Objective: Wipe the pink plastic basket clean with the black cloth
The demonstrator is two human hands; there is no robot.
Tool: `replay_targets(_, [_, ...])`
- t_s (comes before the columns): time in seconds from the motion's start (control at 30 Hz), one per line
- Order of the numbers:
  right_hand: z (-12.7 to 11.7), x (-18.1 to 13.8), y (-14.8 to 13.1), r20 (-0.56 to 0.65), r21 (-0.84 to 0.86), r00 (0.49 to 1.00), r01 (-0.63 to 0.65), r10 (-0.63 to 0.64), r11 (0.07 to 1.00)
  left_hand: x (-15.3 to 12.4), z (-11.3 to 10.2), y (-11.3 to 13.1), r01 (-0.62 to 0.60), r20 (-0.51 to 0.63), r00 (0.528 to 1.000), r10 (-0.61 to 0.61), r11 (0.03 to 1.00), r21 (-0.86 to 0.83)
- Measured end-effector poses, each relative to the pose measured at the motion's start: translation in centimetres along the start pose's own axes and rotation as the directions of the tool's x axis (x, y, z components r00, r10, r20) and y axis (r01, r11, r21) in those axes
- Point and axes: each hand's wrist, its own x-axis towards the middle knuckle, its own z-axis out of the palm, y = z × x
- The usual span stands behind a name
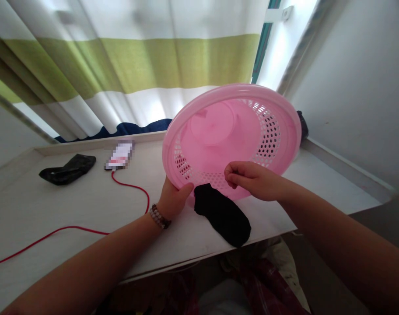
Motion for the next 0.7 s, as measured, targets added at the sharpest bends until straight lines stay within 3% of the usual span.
replay_targets(0.1, [-0.1,-1.1,-0.9,0.065,0.279,0.998,0.004,-0.023,0.96,0.0,-0.1,-0.1,-0.01,-0.002,1.0,0.01,1.0,0.018])
replay_targets(0.2, [-0.2,-1.9,-1.3,0.093,0.419,0.995,0.002,-0.045,0.908,-0.1,-0.1,-0.5,-0.002,-0.028,1.0,0.003,0.999,0.048])
replay_targets(0.7, [0.1,-3.4,-1.9,0.082,0.649,0.987,0.053,-0.139,0.759,-0.2,-0.2,-0.7,-0.026,-0.019,0.999,0.027,0.999,0.047])
